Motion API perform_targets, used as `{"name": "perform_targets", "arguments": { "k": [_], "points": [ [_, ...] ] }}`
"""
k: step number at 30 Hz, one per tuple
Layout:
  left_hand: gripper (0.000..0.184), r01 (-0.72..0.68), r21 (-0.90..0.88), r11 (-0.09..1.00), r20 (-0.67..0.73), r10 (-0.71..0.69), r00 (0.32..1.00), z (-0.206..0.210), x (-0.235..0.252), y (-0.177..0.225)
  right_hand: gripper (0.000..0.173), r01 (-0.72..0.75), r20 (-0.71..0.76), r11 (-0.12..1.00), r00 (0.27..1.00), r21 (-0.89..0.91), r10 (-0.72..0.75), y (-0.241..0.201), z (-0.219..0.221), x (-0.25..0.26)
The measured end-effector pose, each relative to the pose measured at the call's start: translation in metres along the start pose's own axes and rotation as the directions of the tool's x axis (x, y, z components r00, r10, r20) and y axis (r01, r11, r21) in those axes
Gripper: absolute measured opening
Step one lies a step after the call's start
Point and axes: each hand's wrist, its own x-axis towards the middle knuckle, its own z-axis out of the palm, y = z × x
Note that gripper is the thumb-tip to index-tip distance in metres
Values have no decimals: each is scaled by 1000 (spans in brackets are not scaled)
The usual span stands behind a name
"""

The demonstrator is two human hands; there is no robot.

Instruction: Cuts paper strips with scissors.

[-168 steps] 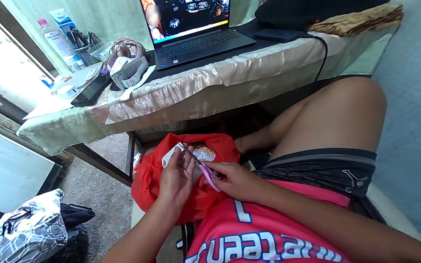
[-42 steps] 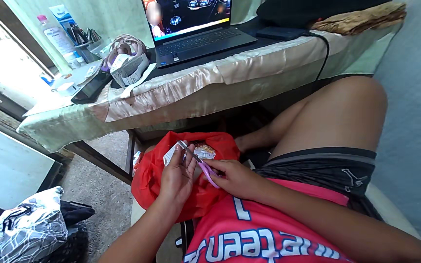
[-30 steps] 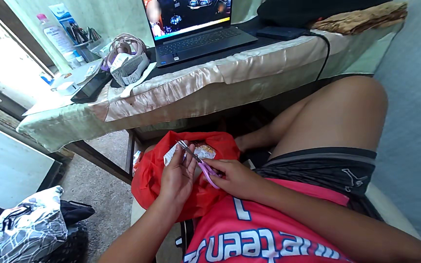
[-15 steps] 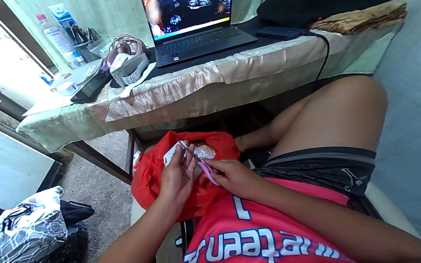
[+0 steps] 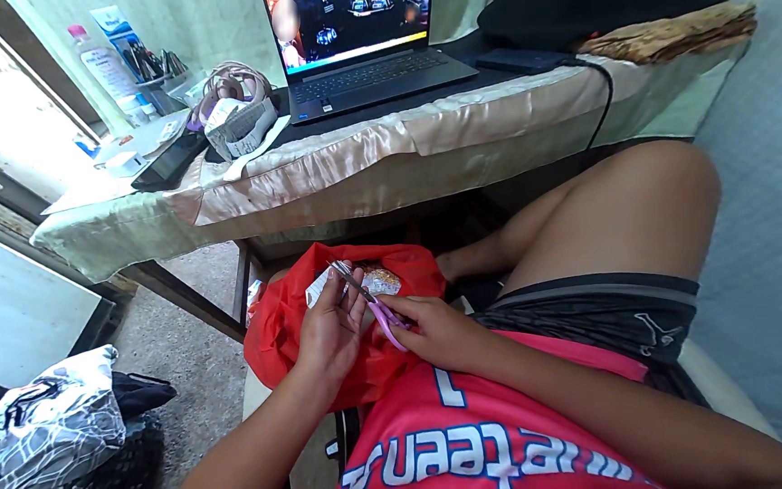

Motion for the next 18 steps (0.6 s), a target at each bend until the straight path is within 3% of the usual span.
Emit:
{"name": "perform_targets", "arguments": {
  "k": [18],
  "points": [
    [33,8,-3,1000,41,-8,999,-1,1,-1,46,-12,-30,1000,999,-24,12,-1,3,-1]
  ]
}}
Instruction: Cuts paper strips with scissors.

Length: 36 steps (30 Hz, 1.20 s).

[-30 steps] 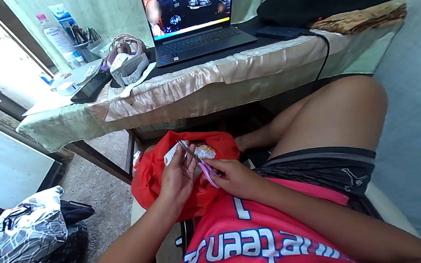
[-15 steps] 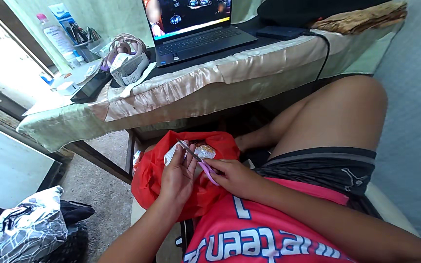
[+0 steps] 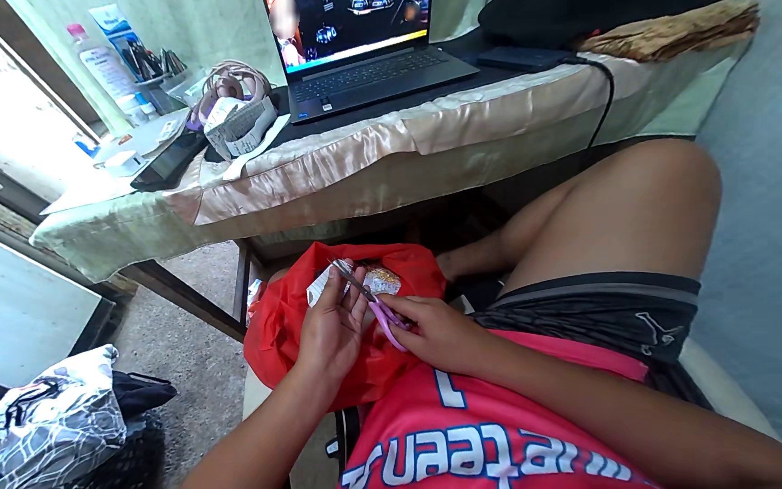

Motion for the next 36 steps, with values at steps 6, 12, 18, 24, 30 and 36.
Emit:
{"name": "perform_targets", "arguments": {
  "k": [6,12,18,24,30,36],
  "points": [
    [33,-4,2,1000,-1,4,1000,1,-1,0,43,2,-21,1000,1000,-20,-2,1,1,0],
    [33,6,6,1000,-7,-6,1000,0,0,0,47,3,-4,1000,1000,8,-3,1,1,0],
    [33,-13,14,1000,-9,13,1000,2,-1,-1,43,5,-10,1000,1000,19,-5,2,1,1],
    [34,-7,25,1000,-23,7,1000,2,0,-1,47,-3,-8,1000,1000,-5,3,-1,0,-1],
    [37,-8,48,999,-24,9,1000,1,2,0,41,8,-26,1000,1000,-3,-8,3,1,1],
    [37,-78,202,976,15,77,997,-2,12,8,40,-24,18,974,1000,225,20,9,-7,0]
  ]
}}
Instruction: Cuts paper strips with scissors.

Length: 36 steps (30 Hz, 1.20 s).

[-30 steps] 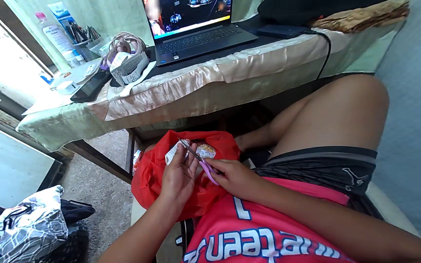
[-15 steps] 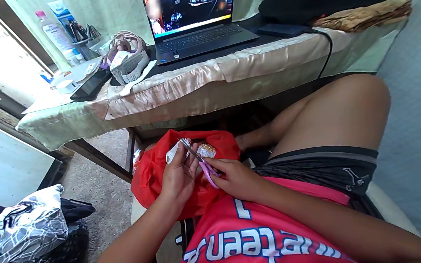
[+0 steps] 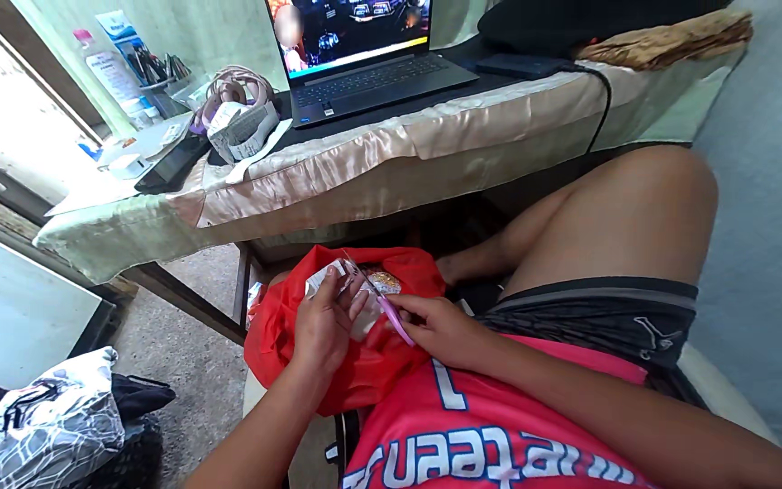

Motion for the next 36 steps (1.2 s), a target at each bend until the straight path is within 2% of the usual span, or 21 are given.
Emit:
{"name": "perform_targets", "arguments": {
  "k": [3,6,10,13,17,22,31,36],
  "points": [
    [40,-31,69,997,12,30,999,-4,5,9,34,-154,137,935,984,320,115,-8,-6,-1],
    [48,34,156,987,46,-42,998,-8,7,16,33,-324,237,832,942,451,238,-14,-8,-1],
    [56,133,276,952,63,-156,986,-12,9,21,32,-316,211,818,947,481,242,-13,-8,0],
    [57,139,358,923,78,-178,981,-10,7,26,31,-329,251,805,940,494,231,-14,-8,-1],
    [56,95,426,900,133,-166,977,-10,3,30,30,-344,305,793,929,502,210,-12,-5,-2],
    [54,88,428,900,107,-147,983,-10,3,29,33,-395,276,770,916,502,291,-12,-3,-1],
    [51,-23,431,902,86,-16,996,-14,9,24,30,-386,384,768,902,511,198,-9,-4,-4],
    [49,-46,430,902,87,9,996,-15,10,23,32,-443,328,740,893,507,309,-10,-3,-2]
  ]
}}
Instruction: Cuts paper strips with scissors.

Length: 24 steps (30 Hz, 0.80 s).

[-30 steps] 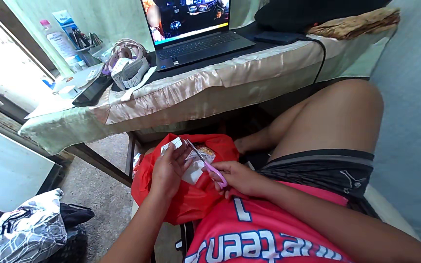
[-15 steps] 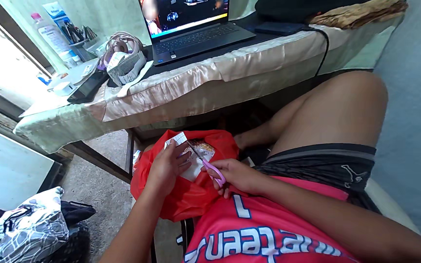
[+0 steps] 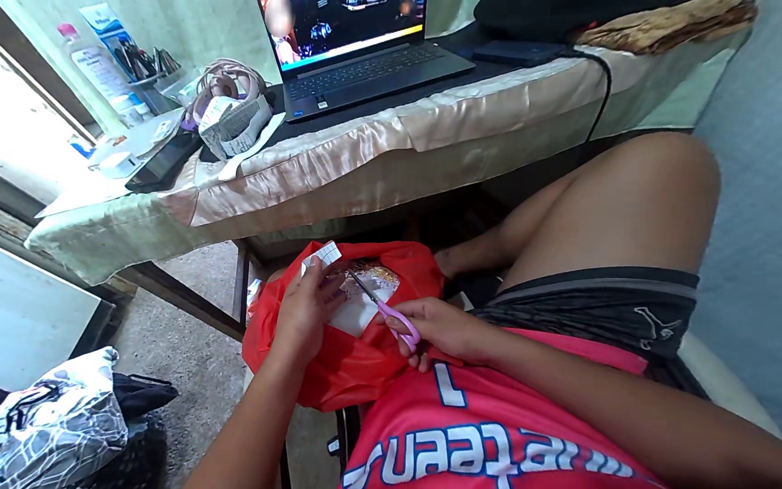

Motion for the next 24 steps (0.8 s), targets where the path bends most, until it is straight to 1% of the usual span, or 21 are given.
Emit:
{"name": "perform_targets", "arguments": {
  "k": [2,3,7,9,11,13,17,19,22,24],
  "points": [
    [49,7,-6,1000,-1,-7,1000,0,0,0,31,23,-7,1000,1000,14,-23,0,0,0],
    [49,8,-6,1000,-1,-8,1000,1,0,0,31,44,14,999,999,9,-44,0,0,-1],
    [53,-18,-44,999,29,20,999,1,1,0,29,150,155,987,978,-58,-140,0,2,-5],
    [56,-23,-69,997,35,25,999,1,1,-1,28,142,197,985,973,-100,-120,0,4,-6],
    [59,-24,-77,997,34,27,999,1,1,-1,28,104,195,986,978,-127,-77,-1,5,-6],
    [59,-22,-71,997,32,24,999,0,1,0,29,70,162,990,986,-127,-48,-1,4,-4],
    [59,0,-72,997,3,0,1000,0,2,1,30,38,89,997,996,-71,-31,1,1,-1],
    [60,7,-80,997,2,-7,1000,1,2,1,30,42,89,997,995,-57,-37,1,1,-2],
    [61,2,-88,996,5,-2,1000,0,3,1,28,67,128,995,990,-69,-58,0,1,-3],
    [61,3,-89,996,6,-2,1000,0,3,1,28,62,120,995,991,-77,-52,-1,2,-3]
  ]
}}
